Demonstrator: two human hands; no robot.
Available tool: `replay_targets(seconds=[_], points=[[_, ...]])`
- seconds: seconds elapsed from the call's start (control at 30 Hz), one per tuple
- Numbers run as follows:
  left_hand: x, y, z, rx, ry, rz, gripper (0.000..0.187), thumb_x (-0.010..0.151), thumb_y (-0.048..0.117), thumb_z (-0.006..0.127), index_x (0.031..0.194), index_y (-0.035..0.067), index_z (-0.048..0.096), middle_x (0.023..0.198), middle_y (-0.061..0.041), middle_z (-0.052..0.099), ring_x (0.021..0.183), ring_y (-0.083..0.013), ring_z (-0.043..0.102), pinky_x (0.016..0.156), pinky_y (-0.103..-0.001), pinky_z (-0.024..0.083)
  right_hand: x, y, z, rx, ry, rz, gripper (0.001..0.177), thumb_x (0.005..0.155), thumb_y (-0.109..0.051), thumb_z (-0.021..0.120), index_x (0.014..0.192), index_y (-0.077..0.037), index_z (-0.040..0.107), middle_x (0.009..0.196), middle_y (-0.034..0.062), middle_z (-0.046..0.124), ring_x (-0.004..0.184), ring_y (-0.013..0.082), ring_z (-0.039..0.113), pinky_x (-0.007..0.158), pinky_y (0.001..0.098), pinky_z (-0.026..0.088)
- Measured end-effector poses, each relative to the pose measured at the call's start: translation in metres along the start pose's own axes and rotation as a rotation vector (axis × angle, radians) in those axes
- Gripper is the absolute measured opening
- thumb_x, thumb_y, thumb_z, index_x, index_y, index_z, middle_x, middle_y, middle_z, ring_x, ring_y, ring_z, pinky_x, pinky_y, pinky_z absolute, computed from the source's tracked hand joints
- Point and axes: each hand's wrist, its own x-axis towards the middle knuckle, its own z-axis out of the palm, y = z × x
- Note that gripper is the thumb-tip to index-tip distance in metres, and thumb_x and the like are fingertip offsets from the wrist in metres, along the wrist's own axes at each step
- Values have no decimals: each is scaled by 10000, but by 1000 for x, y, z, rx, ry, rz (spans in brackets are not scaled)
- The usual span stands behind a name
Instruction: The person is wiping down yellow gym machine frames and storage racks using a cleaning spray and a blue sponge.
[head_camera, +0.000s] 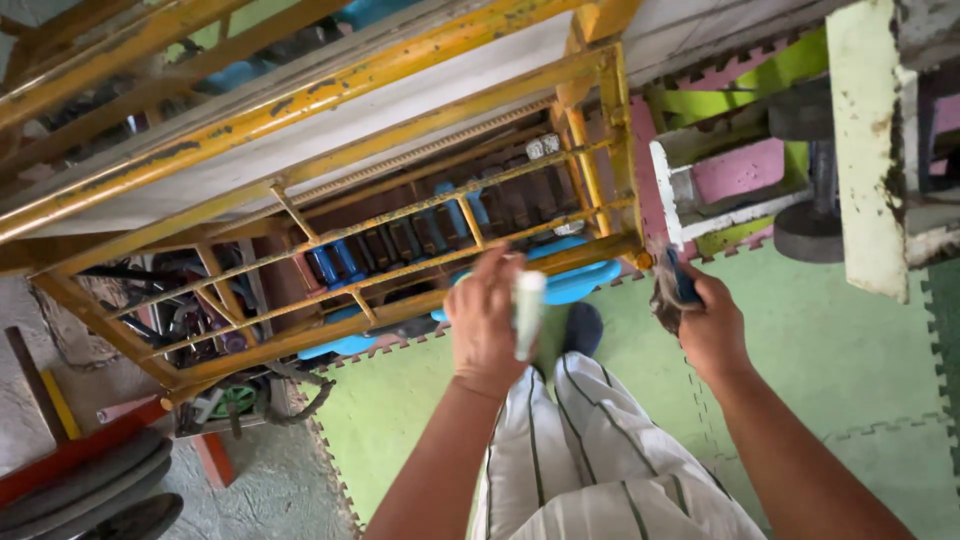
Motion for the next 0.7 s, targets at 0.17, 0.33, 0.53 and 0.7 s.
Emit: replay_targets(seconds=[0.17, 0.33, 0.53, 0.7], points=[[3, 35, 4, 89, -512, -31, 852, 605, 270, 797, 1397, 146, 508, 1342, -64, 588, 1124, -324, 570, 976, -533, 408, 9, 21, 5, -22, 70, -441, 405, 974, -36, 546, 1363, -86, 645, 1167, 151, 718, 1021, 247, 703, 859, 346, 535], [-8, 46, 27, 47, -675, -175, 639, 738, 317, 786, 1295, 122, 542, 1222, -107, 629, 1162, -346, 574, 1002, -518, 437, 1, 21, 5, 0, 33, -450, 382, 967, 7, 532, 1324, -58, 651, 1127, 135, 728, 983, 202, 709, 838, 323, 545], [-24, 46, 48, 42, -661, -218, 487, 760, 295, 763, 1151, 79, 568, 1162, -144, 636, 1160, -355, 593, 969, -536, 455, -10, 12, 3, 135, -42, -319, 391, 975, 21, 512, 1332, -52, 652, 1046, 91, 730, 915, 169, 692, 809, 301, 546], [-27, 49, 44, -37, -582, -159, 569, 695, 247, 765, 1216, 97, 589, 1173, -119, 653, 1107, -363, 603, 925, -521, 459, -5, 23, 4, -30, 82, -478, 401, 949, 41, 556, 1321, -63, 665, 1172, 134, 685, 983, 192, 677, 810, 330, 550]])
